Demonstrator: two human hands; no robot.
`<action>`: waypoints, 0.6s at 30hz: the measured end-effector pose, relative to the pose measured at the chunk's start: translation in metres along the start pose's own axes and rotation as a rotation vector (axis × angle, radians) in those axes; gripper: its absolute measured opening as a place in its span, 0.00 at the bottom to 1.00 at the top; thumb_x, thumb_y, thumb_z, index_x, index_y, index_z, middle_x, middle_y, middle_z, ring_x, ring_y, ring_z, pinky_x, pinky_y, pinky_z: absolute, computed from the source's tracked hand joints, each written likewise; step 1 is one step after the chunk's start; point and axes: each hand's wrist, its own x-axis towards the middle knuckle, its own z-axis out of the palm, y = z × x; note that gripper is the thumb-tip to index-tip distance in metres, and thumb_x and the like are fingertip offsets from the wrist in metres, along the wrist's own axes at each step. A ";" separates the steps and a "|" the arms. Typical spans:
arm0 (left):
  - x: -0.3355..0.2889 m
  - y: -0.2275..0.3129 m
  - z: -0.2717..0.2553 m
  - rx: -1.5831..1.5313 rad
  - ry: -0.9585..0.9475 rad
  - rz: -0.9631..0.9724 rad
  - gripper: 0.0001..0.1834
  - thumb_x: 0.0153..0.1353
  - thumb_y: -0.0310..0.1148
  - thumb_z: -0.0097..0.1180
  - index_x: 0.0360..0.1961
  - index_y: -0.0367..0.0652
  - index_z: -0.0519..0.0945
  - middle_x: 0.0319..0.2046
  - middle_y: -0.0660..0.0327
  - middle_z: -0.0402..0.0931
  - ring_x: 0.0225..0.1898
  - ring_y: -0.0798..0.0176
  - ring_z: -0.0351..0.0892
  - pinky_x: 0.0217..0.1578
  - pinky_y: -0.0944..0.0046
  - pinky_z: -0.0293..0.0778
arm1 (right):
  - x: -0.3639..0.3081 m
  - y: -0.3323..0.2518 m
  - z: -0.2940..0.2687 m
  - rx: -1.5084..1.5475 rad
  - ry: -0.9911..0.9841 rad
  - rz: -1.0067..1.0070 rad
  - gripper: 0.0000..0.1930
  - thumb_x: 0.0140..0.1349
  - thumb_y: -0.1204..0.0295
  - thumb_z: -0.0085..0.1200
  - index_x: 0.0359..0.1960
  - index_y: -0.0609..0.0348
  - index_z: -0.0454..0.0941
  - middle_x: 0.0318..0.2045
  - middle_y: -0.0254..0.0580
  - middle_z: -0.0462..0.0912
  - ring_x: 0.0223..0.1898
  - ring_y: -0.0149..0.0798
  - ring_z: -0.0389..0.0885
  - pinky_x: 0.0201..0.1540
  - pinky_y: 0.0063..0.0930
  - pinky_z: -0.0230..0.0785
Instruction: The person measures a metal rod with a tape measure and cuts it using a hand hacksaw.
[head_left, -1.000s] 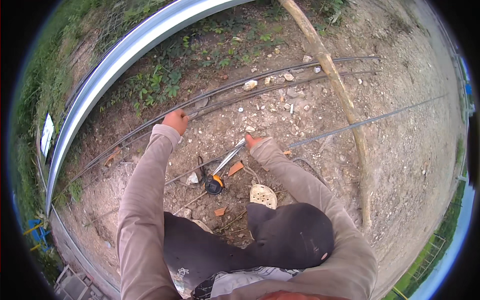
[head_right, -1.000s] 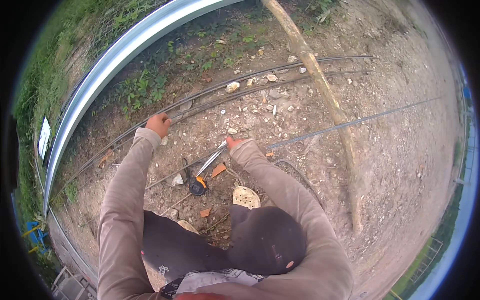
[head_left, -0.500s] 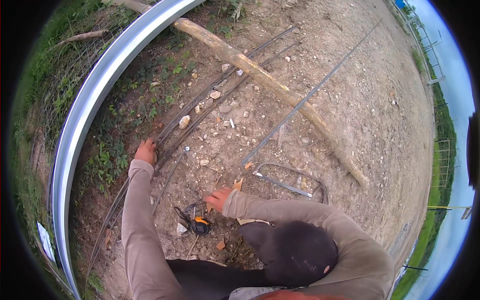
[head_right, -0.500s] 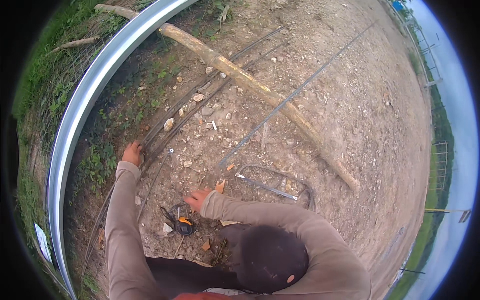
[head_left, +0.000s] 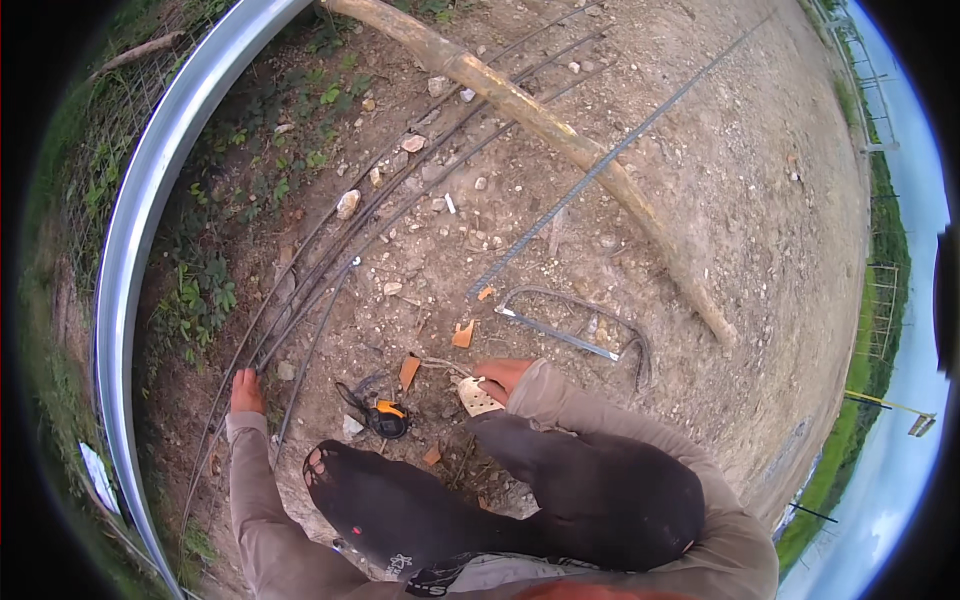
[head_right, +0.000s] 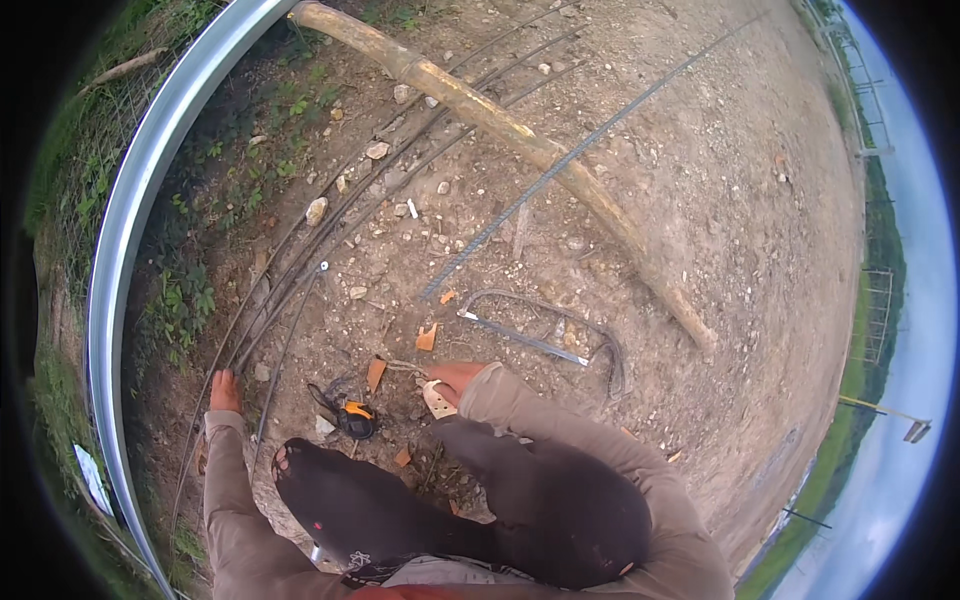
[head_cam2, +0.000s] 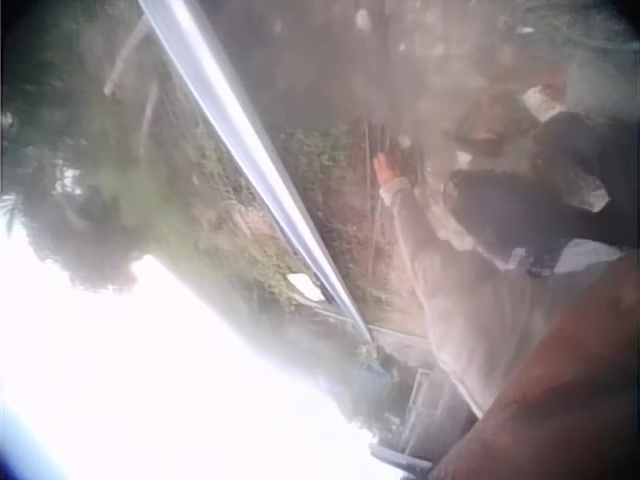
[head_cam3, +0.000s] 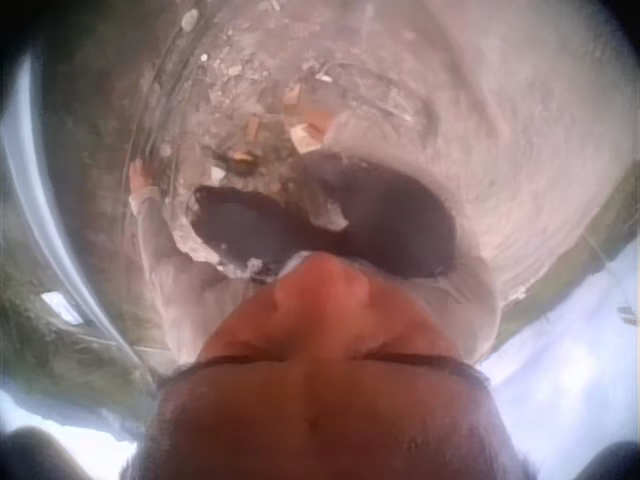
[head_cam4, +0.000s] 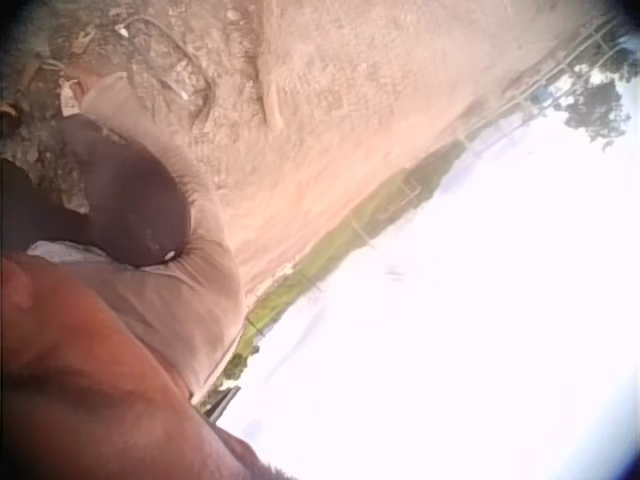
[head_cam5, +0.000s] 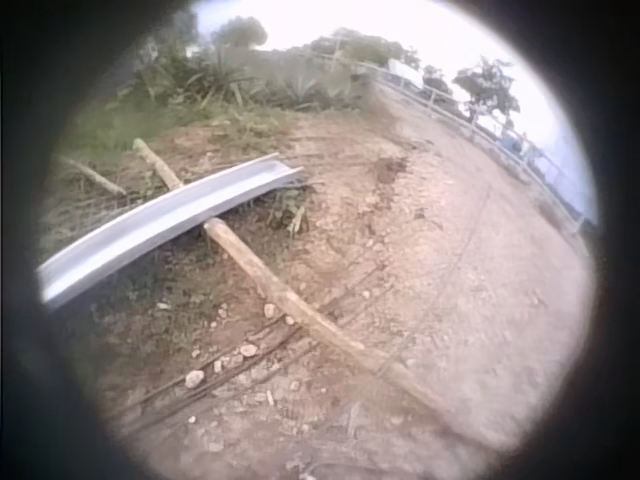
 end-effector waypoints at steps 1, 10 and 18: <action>-0.019 -0.017 -0.010 -0.034 0.008 -0.041 0.10 0.51 0.29 0.50 0.35 0.41 0.68 0.33 0.50 0.69 0.38 0.43 0.69 0.37 0.53 0.66 | 0.006 -0.006 0.009 0.086 0.038 0.037 0.11 0.58 0.68 0.46 0.41 0.57 0.70 0.36 0.46 0.76 0.37 0.49 0.75 0.40 0.35 0.68; 0.069 0.139 -0.053 -0.423 -0.191 -0.220 0.30 0.52 0.58 0.43 0.38 0.39 0.75 0.33 0.47 0.75 0.38 0.46 0.74 0.40 0.51 0.68 | 0.021 -0.006 0.032 0.274 -0.121 0.269 0.07 0.56 0.73 0.49 0.35 0.62 0.73 0.21 0.43 0.76 0.22 0.31 0.76 0.25 0.23 0.68; 0.053 0.116 -0.045 -0.324 0.057 0.021 0.19 0.56 0.51 0.42 0.31 0.47 0.72 0.27 0.53 0.74 0.32 0.48 0.73 0.31 0.54 0.69 | 0.026 -0.009 0.048 0.177 -0.255 0.142 0.07 0.54 0.72 0.50 0.34 0.60 0.74 0.23 0.44 0.77 0.26 0.36 0.78 0.29 0.28 0.69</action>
